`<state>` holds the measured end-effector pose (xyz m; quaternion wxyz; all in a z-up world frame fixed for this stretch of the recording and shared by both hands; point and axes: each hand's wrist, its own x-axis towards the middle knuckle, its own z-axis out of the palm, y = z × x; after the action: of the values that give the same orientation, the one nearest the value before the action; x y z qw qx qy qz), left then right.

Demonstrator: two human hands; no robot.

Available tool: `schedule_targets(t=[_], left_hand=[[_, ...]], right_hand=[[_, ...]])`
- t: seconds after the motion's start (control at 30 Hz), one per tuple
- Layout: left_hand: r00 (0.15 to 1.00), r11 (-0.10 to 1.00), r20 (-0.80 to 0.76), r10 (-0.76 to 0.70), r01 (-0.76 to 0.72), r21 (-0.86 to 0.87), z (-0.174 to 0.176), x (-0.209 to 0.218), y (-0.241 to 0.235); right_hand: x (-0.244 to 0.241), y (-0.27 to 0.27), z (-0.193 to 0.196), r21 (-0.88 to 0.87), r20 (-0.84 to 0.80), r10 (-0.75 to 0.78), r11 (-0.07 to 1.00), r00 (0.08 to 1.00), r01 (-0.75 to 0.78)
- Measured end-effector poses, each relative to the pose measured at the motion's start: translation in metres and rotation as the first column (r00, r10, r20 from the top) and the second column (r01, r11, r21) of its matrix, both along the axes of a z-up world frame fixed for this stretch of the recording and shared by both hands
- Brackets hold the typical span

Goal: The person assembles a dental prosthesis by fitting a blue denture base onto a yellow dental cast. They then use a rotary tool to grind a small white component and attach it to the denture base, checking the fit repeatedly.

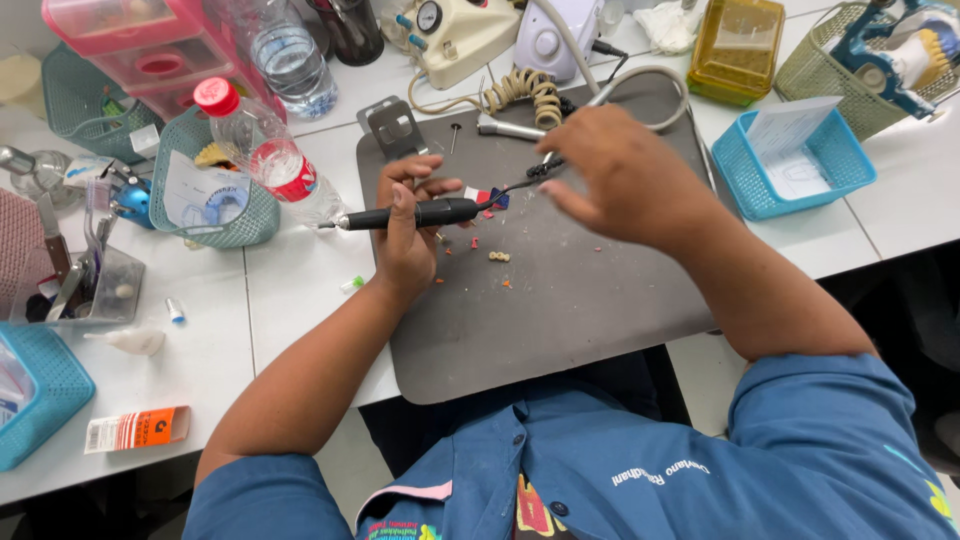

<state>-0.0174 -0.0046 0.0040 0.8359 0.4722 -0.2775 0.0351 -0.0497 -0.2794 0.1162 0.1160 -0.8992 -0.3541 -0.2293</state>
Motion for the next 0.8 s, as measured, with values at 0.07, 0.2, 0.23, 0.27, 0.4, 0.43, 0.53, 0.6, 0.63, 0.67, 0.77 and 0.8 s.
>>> schedule_targets(t=[0.07,0.2,0.23,0.27,0.4,0.43,0.53,0.6,0.63,0.67,0.77,0.8], left_hand=[[0.997,0.999,0.074,0.008,-0.011,0.041,-0.005,-0.001,0.0],[0.966,0.956,0.241,0.095,-0.156,0.248,-0.007,-0.009,0.0],[0.941,0.914,0.309,0.14,-0.243,0.325,-0.006,-0.012,0.0],[0.942,0.905,0.31,0.126,-0.237,0.353,-0.005,-0.013,-0.001],[0.887,0.827,0.451,0.1,-0.326,0.457,0.012,-0.006,0.004],[0.851,0.796,0.516,0.097,-0.377,0.473,0.017,-0.002,0.006],[0.827,0.589,0.542,0.151,-0.516,0.622,0.027,0.008,0.015],[0.82,0.514,0.556,0.137,-0.539,0.668,0.031,0.014,0.019],[0.815,0.475,0.564,0.13,-0.551,0.686,0.031,0.015,0.02],[0.804,0.428,0.585,0.106,-0.568,0.703,0.032,0.017,0.019],[0.81,0.286,0.584,0.049,-0.572,0.769,0.032,0.017,0.013],[0.838,0.244,0.543,0.047,-0.537,0.808,0.031,0.017,0.01]], right_hand=[[-0.001,0.033,-0.007,0.023,0.006,0.208,0.978,0.978,-0.208],[0.007,0.083,-0.027,0.068,0.011,0.348,0.935,0.937,-0.348],[0.008,0.088,-0.032,0.089,-0.01,0.361,0.929,0.932,-0.359],[0.009,0.088,-0.035,0.094,-0.008,0.359,0.93,0.933,-0.356],[0.01,0.07,-0.041,0.154,-0.033,0.223,0.964,0.974,-0.216],[0.011,0.063,-0.042,0.174,-0.054,0.158,0.974,0.986,-0.147],[0.027,0.044,-0.044,0.356,-0.048,0.037,0.934,0.998,-0.017],[0.035,0.038,-0.049,0.434,0.005,0.007,0.901,1.0,-0.009],[0.038,0.035,-0.053,0.472,0.033,-0.007,0.882,0.999,-0.009],[0.041,0.032,-0.055,0.477,0.025,-0.017,0.879,1.0,0.003],[0.042,0.021,-0.061,0.514,-0.031,-0.033,0.857,0.999,0.044],[0.041,0.017,-0.063,0.538,-0.076,-0.026,0.84,0.997,0.063]])
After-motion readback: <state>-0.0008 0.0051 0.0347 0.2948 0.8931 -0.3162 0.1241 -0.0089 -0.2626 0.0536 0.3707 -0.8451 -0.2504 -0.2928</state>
